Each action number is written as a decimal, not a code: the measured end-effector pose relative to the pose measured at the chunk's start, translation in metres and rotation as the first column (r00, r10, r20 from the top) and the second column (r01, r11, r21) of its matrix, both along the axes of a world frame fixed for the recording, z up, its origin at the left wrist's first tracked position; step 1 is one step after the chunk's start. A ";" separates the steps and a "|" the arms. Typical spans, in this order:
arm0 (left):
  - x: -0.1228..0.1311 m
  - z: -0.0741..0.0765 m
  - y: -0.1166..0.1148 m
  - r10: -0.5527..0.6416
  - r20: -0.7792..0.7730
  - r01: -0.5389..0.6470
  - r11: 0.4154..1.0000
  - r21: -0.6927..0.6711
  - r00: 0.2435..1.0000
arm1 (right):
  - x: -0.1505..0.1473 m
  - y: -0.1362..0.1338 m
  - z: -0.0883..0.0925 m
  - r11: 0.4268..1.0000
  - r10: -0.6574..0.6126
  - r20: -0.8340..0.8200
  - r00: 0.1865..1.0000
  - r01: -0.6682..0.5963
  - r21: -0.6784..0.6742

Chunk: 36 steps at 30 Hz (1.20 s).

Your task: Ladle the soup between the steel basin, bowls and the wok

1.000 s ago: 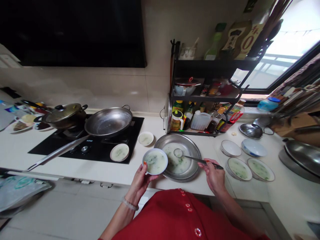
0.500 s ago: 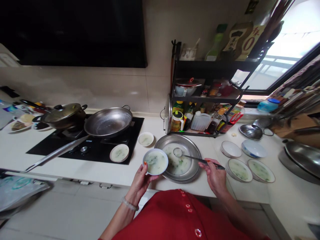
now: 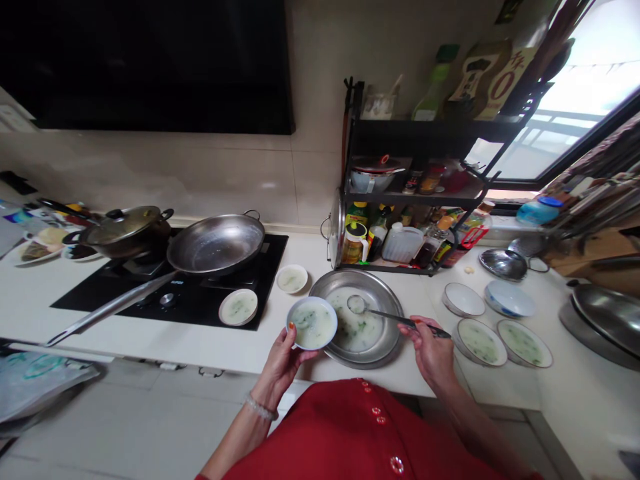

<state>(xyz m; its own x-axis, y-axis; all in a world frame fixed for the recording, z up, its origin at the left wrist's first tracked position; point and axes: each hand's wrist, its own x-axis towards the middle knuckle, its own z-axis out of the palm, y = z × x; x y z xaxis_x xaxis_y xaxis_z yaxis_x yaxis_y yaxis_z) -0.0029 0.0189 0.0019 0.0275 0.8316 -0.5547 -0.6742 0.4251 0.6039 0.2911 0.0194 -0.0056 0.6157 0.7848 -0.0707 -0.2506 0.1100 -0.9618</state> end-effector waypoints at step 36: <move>0.006 0.000 0.004 -0.045 0.018 0.044 0.999 0.026 0.999 | -0.034 -0.036 0.062 0.912 0.308 0.399 0.864 -0.387 0.135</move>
